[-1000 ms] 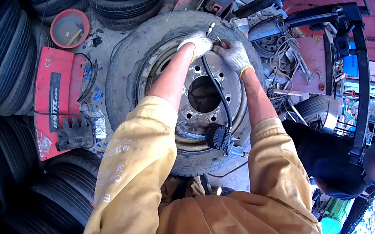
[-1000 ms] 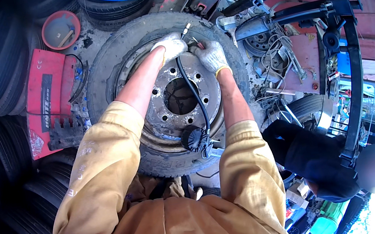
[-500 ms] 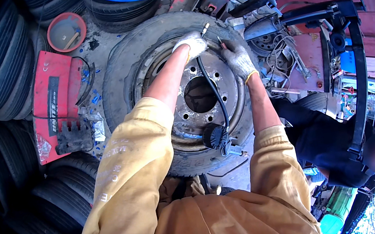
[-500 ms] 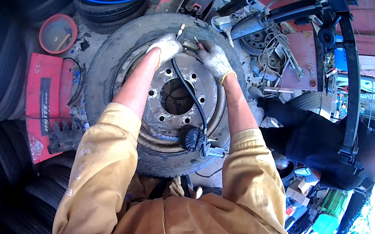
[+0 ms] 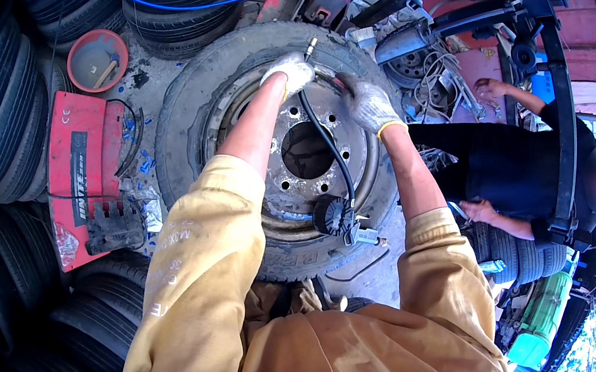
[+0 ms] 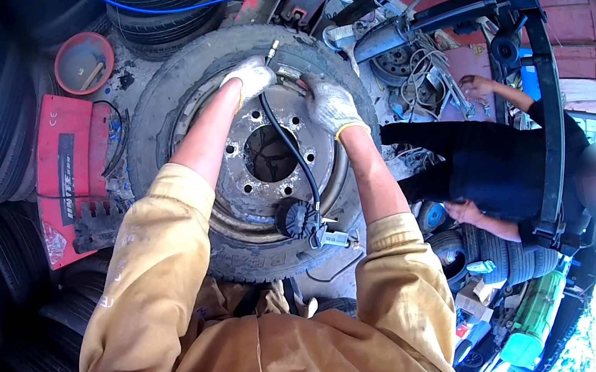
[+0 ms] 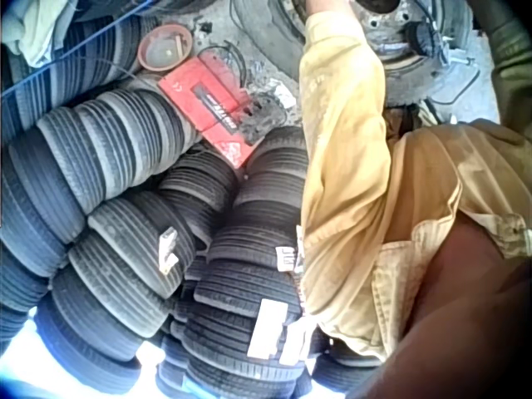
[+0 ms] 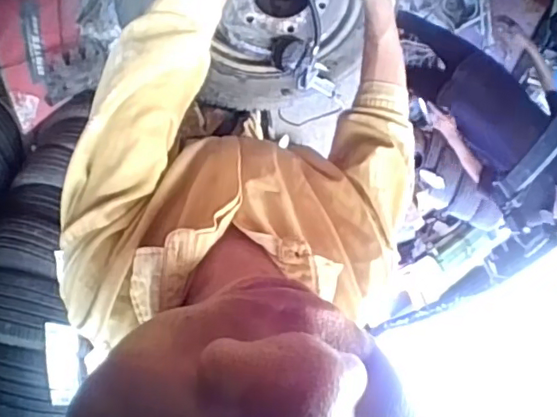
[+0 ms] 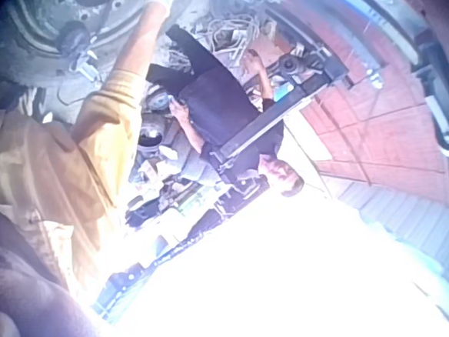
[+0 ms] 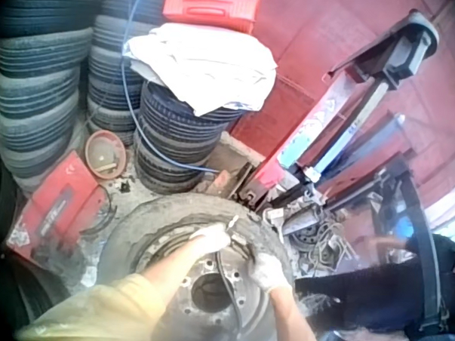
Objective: The person uses a pry bar to separate a tire from a wheel rim mounted on a tire changing machine. They then wipe the rim with a cloth and use a tire iron to pry the tire bead off the rim. Finally, they connect an air hose to the valve stem to inflate the tire.
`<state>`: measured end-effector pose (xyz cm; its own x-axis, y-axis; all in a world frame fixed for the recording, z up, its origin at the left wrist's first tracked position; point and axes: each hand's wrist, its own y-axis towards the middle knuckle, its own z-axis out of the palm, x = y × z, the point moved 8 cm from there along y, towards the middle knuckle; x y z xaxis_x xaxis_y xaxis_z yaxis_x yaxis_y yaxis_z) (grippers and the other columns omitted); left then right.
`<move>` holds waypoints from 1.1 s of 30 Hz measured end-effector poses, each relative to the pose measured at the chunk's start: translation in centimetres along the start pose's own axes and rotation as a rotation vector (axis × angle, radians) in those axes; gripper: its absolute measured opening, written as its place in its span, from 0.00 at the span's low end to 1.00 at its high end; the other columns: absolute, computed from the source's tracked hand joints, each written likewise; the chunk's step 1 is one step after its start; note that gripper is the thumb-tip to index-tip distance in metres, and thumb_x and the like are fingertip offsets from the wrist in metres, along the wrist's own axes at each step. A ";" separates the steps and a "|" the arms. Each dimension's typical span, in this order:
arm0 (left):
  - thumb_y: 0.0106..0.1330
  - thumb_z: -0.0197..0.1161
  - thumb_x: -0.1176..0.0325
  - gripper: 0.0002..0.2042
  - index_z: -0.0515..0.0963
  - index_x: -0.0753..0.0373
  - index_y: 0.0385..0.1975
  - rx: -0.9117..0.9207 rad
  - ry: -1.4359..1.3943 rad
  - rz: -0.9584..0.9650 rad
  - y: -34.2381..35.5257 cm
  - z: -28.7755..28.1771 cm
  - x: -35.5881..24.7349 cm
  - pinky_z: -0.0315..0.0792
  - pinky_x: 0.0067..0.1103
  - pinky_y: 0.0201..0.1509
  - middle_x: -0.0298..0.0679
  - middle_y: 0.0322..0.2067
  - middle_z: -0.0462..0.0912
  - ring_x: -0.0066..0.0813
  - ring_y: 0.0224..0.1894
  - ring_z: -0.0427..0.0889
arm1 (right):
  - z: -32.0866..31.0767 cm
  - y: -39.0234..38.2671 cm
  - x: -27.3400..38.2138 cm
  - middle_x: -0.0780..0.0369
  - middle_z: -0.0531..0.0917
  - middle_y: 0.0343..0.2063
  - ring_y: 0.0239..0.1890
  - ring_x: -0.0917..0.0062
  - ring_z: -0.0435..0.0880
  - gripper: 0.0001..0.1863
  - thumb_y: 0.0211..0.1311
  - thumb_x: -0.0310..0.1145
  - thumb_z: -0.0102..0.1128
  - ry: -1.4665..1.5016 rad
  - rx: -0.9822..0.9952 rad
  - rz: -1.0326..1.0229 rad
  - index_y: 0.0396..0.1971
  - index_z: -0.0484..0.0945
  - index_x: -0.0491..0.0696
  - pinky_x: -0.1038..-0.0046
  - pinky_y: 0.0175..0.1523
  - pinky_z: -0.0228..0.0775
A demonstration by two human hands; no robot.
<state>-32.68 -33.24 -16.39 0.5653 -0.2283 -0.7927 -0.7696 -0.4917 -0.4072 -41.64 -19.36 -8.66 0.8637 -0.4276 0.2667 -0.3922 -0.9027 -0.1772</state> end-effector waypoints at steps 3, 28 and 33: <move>0.60 0.57 0.63 0.20 0.83 0.68 0.46 0.009 0.001 -0.012 0.0 0.0 0.1 0.76 0.39 0.52 0.59 0.48 0.83 0.54 0.50 0.84 | -1.2 0.0 1.6 0.44 0.84 0.43 0.49 0.46 0.82 0.20 0.70 0.45 0.53 -0.114 -0.026 -0.044 0.51 0.79 0.47 0.51 0.53 0.73; 0.61 0.58 0.62 0.20 0.83 0.67 0.48 -0.004 -0.006 -0.028 0.9 0.9 1.1 0.75 0.39 0.55 0.58 0.50 0.83 0.53 0.53 0.83 | -1.3 2.6 4.2 0.49 0.87 0.34 0.41 0.52 0.86 0.20 0.66 0.50 0.57 -0.368 0.057 0.028 0.38 0.85 0.48 0.53 0.47 0.77; 0.62 0.59 0.61 0.20 0.83 0.68 0.48 -0.007 -0.004 -0.022 0.2 0.5 0.5 0.75 0.38 0.55 0.57 0.51 0.82 0.53 0.54 0.83 | -1.5 3.9 5.8 0.50 0.88 0.35 0.42 0.55 0.88 0.15 0.61 0.41 0.58 -0.469 0.096 -0.006 0.38 0.87 0.48 0.56 0.48 0.79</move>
<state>-32.72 -33.06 -17.07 0.5806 -0.2140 -0.7855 -0.7552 -0.5020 -0.4215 -38.65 -25.44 -6.41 0.9243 -0.3340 -0.1846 -0.3745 -0.8872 -0.2695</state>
